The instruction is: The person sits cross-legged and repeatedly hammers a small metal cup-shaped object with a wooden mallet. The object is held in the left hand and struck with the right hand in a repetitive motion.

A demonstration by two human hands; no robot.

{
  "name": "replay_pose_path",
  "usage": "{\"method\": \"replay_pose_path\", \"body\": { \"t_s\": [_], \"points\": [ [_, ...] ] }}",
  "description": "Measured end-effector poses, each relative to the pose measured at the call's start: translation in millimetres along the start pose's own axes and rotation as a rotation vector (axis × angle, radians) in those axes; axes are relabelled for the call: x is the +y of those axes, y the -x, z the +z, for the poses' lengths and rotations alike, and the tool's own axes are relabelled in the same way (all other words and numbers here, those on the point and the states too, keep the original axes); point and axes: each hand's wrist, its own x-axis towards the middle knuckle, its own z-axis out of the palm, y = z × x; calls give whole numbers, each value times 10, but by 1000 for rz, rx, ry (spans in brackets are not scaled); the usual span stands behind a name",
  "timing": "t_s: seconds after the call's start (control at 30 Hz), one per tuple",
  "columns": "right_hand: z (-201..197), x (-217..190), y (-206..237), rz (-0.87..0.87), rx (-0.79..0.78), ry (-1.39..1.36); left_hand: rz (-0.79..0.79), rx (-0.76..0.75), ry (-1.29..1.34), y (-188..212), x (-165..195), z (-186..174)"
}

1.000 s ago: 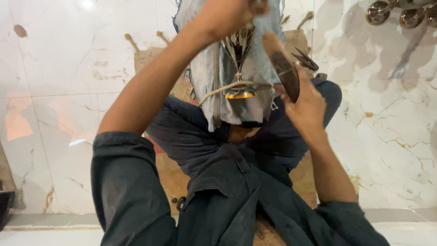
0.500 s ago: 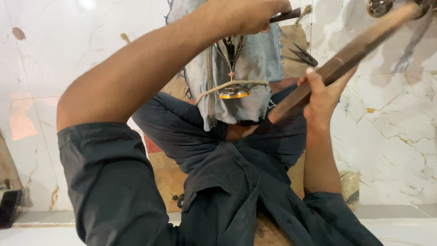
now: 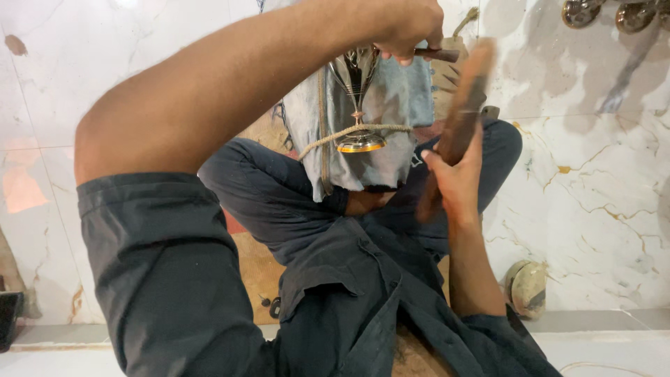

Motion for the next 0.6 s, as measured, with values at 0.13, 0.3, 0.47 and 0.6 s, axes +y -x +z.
{"method": "replay_pose_path", "body": {
  "t_s": [0.13,0.3,0.47,0.6],
  "points": [
    [62,9,61,-209,-62,397,69,-41,-41,20,-49,-14],
    [77,46,87,-82,-15,247,48,-44,82,71,-52,-38],
    [15,19,53,17,-27,1,112,454,-1,389,-32,-26],
    [-69,-105,-95,-423,71,562,97,487,-115,562,-18,-8]
  ]
}}
